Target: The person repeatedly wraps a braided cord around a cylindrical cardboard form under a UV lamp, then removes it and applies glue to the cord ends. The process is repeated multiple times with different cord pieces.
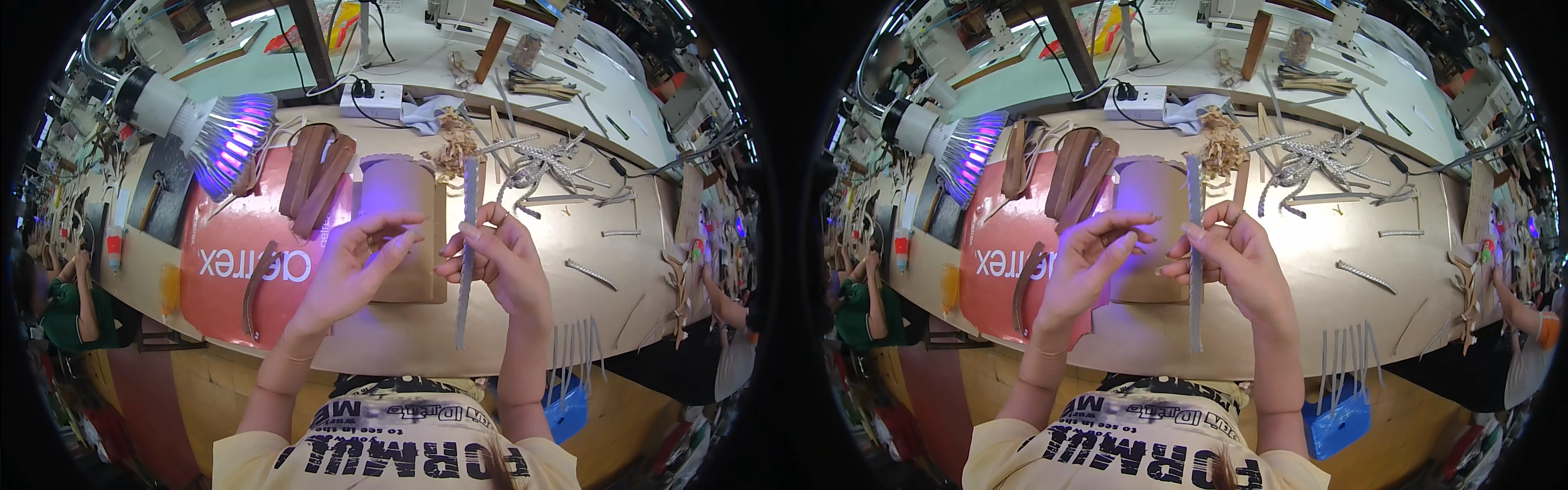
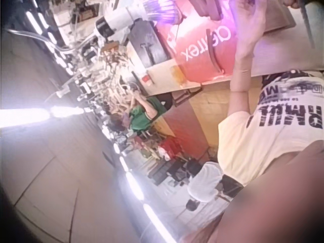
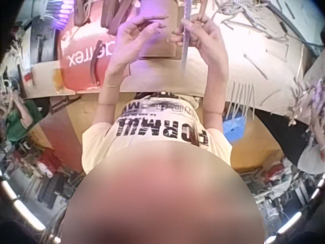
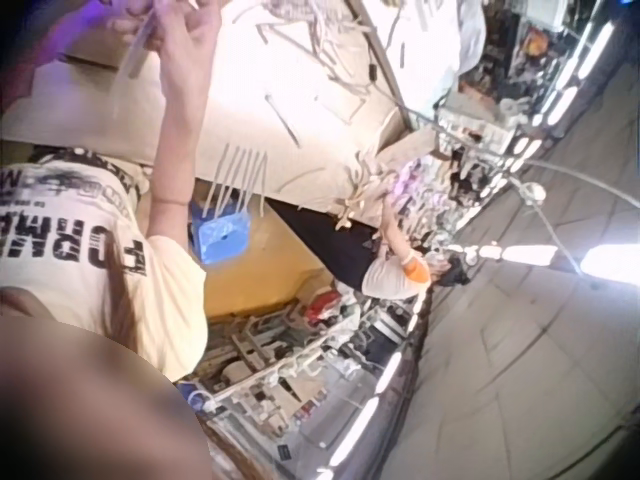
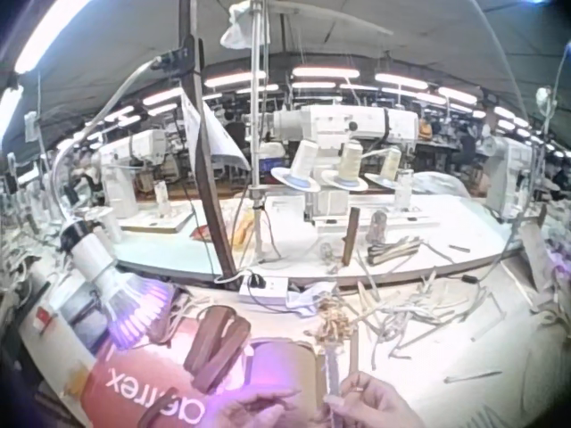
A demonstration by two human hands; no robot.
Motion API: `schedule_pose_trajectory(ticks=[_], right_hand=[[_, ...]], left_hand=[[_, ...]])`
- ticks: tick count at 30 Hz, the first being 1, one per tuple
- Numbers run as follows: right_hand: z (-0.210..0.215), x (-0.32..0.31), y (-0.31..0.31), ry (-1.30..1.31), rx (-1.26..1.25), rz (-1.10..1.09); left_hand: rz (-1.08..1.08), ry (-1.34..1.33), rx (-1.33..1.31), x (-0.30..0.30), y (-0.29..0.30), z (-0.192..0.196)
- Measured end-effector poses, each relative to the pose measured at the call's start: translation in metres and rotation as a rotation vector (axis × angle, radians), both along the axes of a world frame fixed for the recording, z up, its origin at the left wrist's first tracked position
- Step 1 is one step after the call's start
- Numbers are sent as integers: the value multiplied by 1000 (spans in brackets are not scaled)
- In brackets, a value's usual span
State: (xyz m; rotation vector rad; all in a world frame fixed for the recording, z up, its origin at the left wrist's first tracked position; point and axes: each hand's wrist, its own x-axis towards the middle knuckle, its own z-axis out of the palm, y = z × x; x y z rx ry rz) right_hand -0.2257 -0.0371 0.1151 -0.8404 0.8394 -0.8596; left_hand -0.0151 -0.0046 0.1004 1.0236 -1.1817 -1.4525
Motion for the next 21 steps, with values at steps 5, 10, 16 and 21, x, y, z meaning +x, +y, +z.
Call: schedule_pose_trajectory(ticks=[5,10,16,21], right_hand=[[-3,10,9,297,-319,-67],[-12,20,17,848,-1127,-348],[-15,20,21,818,-1059,-295],[-14,21,21,741,-936,-230]], left_hand=[[-7,61,-23,-4,-14,6],[28,133,-24,-3,-16,1],[101,182,14,0,-10,-2],[103,159,40,1,-8,-1]])
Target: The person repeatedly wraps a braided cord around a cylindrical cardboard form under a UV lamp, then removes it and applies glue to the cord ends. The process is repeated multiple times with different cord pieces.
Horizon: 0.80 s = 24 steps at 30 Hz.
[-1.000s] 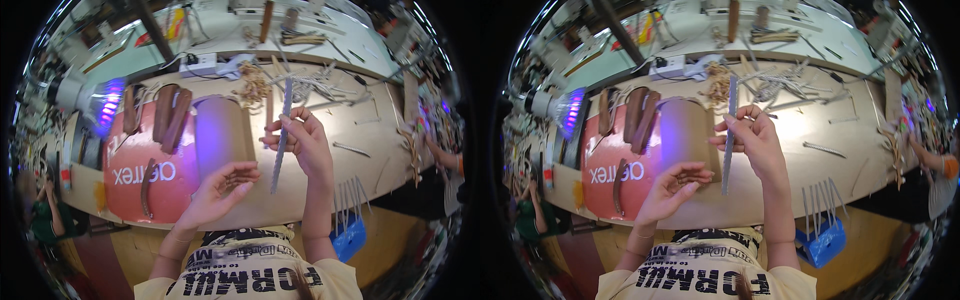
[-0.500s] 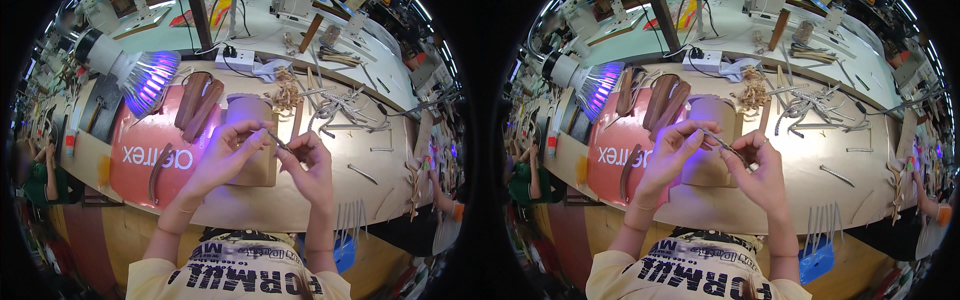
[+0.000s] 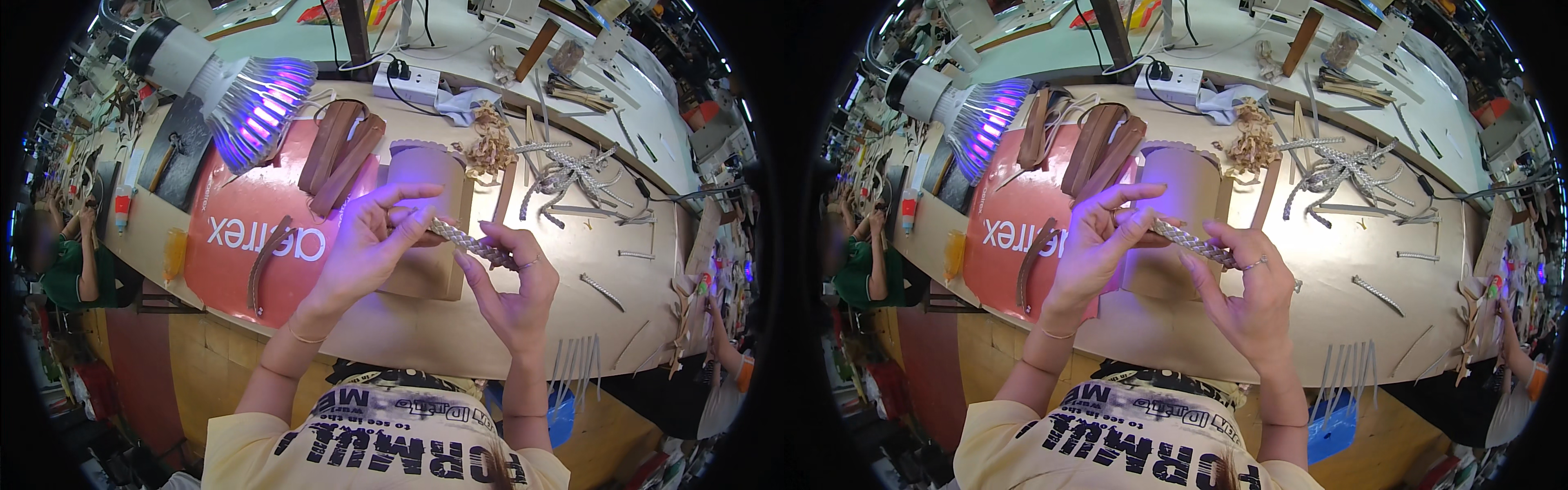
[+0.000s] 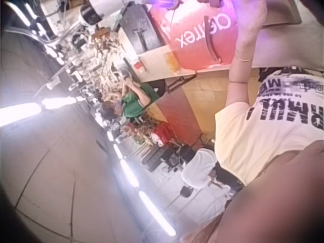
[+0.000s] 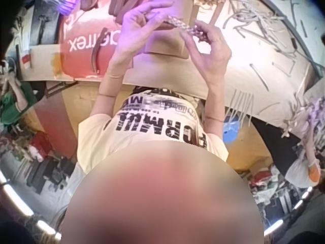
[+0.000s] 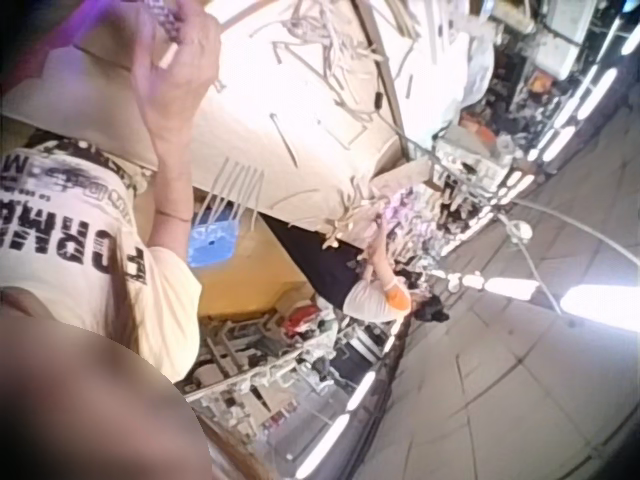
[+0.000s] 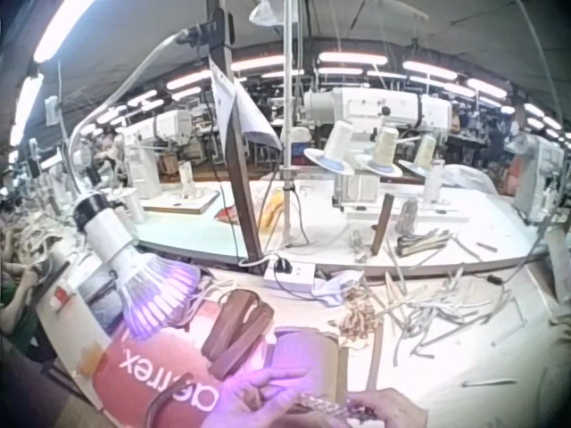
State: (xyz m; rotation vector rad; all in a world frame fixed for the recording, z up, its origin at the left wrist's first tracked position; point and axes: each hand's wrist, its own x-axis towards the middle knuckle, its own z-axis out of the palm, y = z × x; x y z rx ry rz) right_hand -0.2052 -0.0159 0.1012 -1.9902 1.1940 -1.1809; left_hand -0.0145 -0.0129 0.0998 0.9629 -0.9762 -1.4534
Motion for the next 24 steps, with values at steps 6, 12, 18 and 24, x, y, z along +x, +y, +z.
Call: schedule_pose_trajectory(ticks=[6,12,18,24], right_hand=[[0,-2,0,32,10,-10],[-4,-3,-2,55,35,-36],[-13,12,-17,48,56,9],[-20,65,-59,123,-47,147]], left_hand=[[-10,46,63,-1,1,-6],[-5,115,62,0,1,-12],[91,-33,-26,11,-4,-16],[341,-39,-152,48,-9,-26]])
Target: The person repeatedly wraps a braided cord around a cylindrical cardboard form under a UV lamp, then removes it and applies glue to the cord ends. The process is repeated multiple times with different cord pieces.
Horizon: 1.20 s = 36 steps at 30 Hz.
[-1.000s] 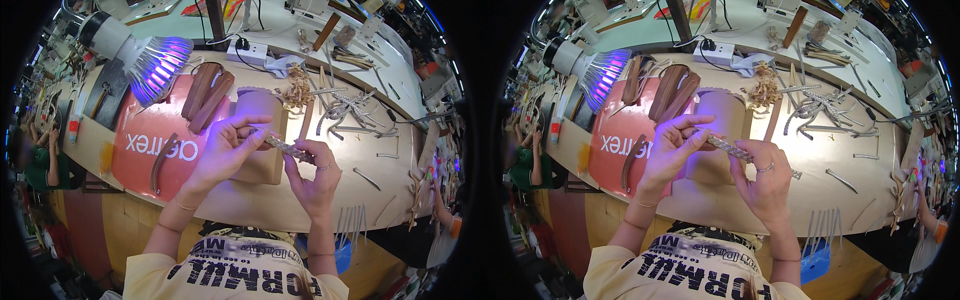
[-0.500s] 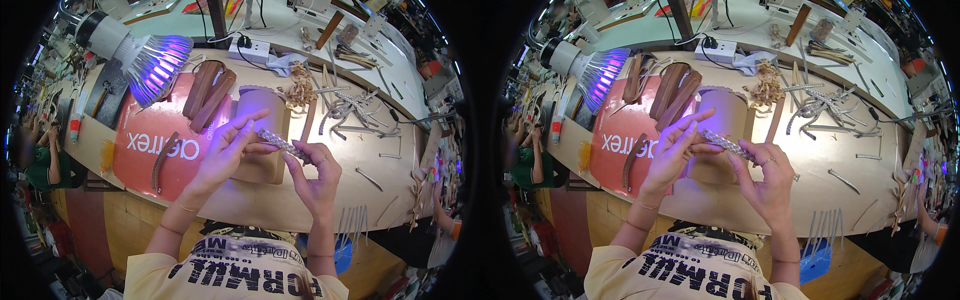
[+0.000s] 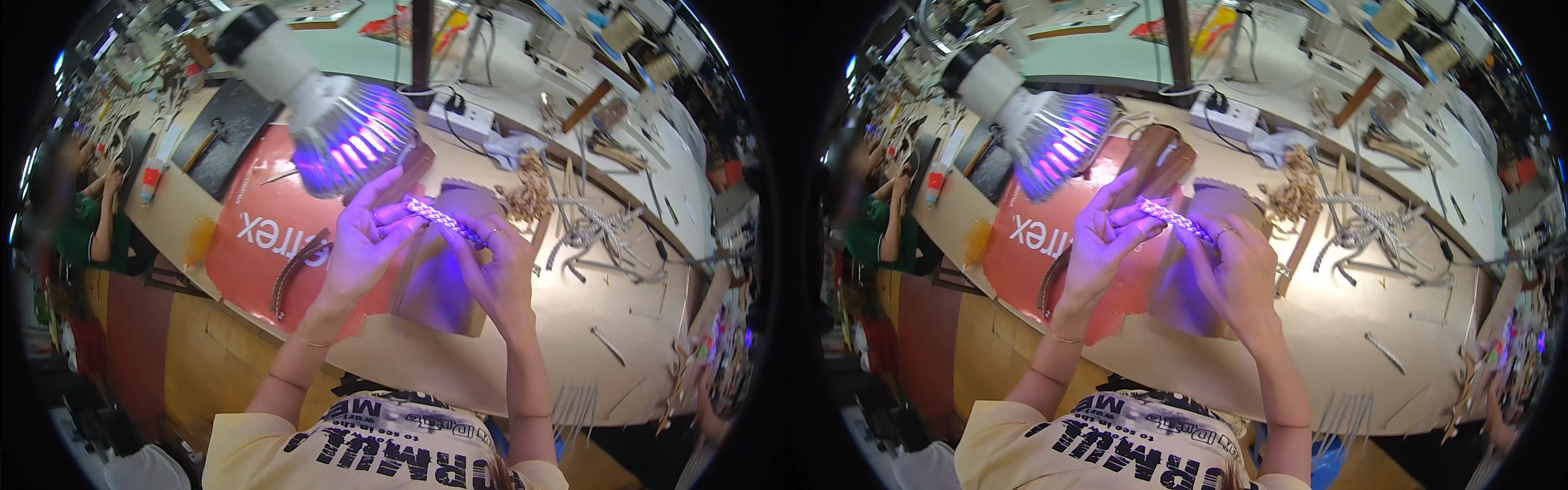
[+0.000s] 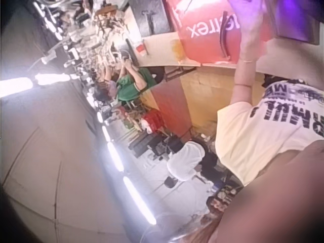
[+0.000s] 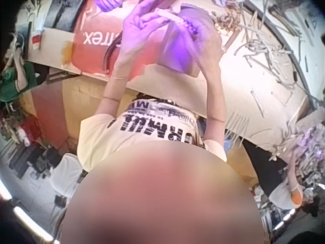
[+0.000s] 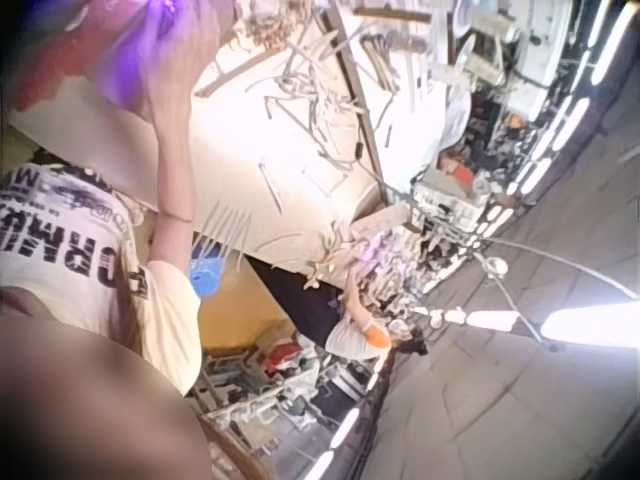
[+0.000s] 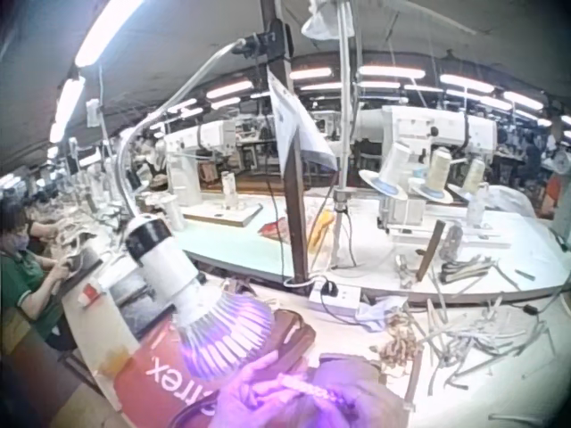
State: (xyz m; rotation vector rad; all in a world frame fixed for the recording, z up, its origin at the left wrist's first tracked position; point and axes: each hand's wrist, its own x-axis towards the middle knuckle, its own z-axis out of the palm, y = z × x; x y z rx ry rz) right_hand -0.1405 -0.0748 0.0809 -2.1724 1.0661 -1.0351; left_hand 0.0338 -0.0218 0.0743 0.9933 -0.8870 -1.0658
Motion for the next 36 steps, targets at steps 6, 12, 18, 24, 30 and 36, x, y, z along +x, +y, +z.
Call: schedule_pose_trajectory(ticks=[6,12,18,24,30,36], right_hand=[[10,46,-21,99,-67,128],[18,61,-37,-17,716,343],[5,75,-64,-800,842,130],[-13,66,-67,-1104,762,-105],[-25,50,-56,-880,431,-326],[3,2,-19,415,-443,-293]], left_hand=[[167,8,102,37,-5,-9],[304,-13,-68,55,-16,-22],[-75,360,175,43,-8,-33],[-211,197,152,19,-1,-33],[-276,175,153,19,-6,-28],[-473,47,132,32,-6,-27]])
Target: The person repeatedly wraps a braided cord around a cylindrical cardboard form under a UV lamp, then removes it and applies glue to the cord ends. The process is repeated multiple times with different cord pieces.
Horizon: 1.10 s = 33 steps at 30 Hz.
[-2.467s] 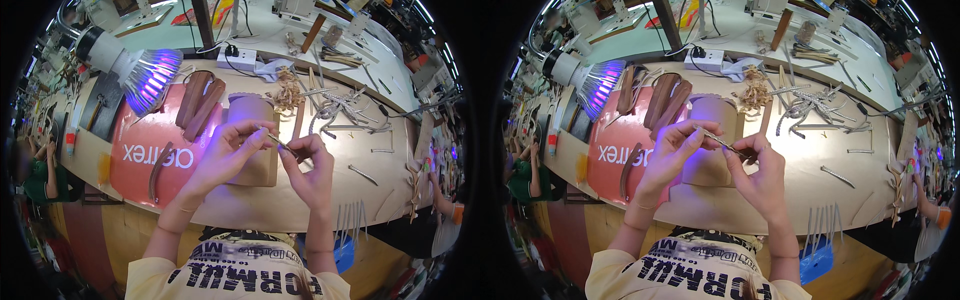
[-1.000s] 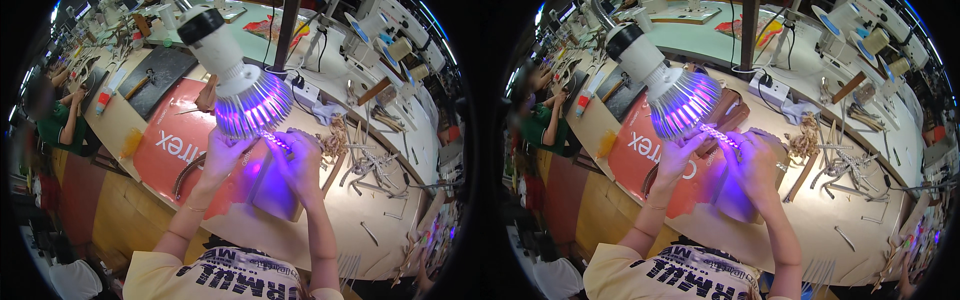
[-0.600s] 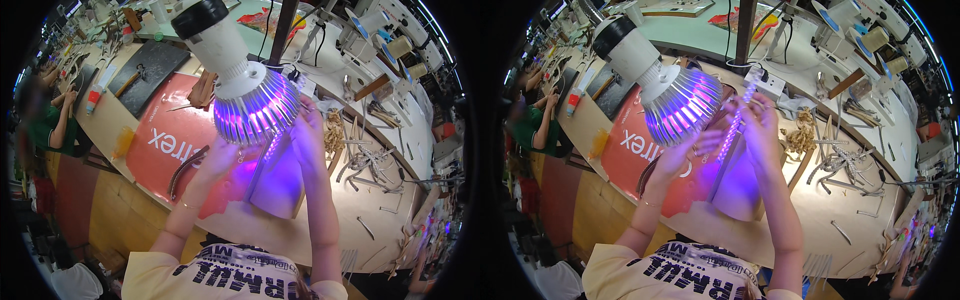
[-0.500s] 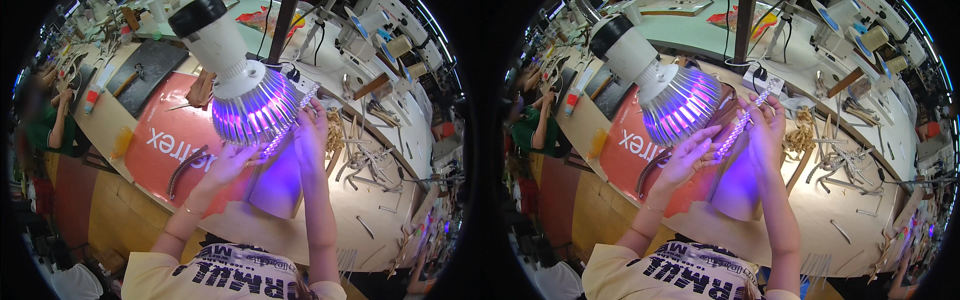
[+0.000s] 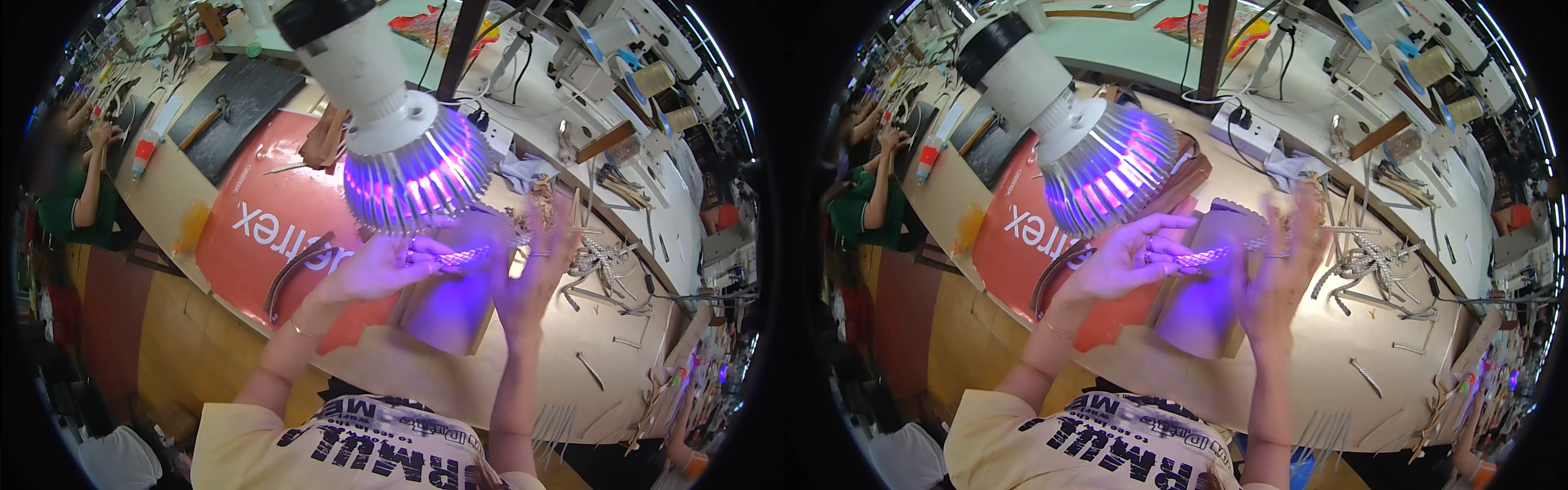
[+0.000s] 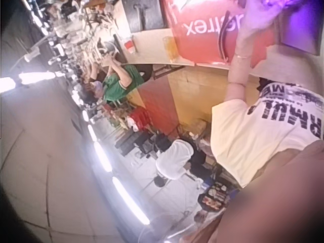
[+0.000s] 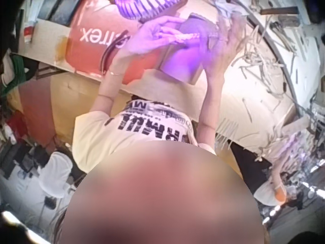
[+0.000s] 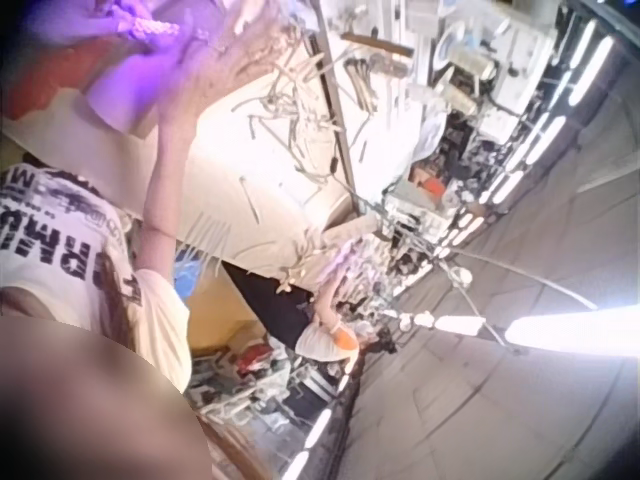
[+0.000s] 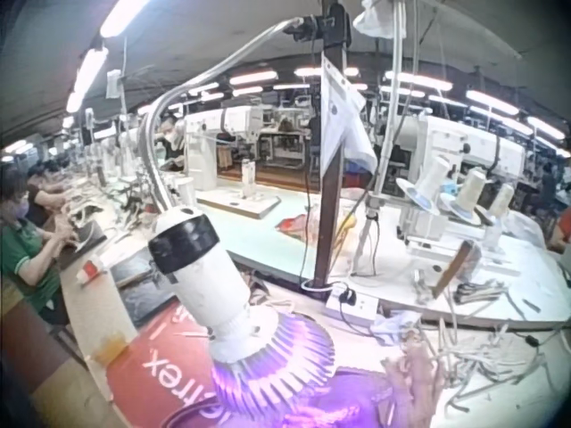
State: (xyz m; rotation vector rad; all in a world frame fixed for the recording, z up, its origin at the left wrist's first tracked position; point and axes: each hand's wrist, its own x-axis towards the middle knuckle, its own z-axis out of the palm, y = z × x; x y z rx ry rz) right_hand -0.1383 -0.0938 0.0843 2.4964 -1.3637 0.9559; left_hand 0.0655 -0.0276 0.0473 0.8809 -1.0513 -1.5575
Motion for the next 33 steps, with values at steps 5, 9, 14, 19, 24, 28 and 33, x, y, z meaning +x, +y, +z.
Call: schedule_pose_trajectory(ticks=[5,9,14,19,24,28,33], right_hand=[[10,-20,21,-78,695,145],[5,-24,28,-259,803,-9],[-24,-6,48,-327,513,-22],[-33,-10,47,-567,675,-13],[-25,-15,44,-544,742,-12],[-27,-12,51,-527,672,-23],[-30,-13,50,-485,621,-4]], left_hand=[[-149,-102,-101,18,-23,-18],[-32,-32,219,46,-70,-37],[85,-552,-187,47,-97,-57],[410,-617,-302,58,-133,-65],[280,-1284,-658,70,-179,-64],[298,-1356,-528,98,-200,-48],[125,-1407,-381,115,-202,-47]])
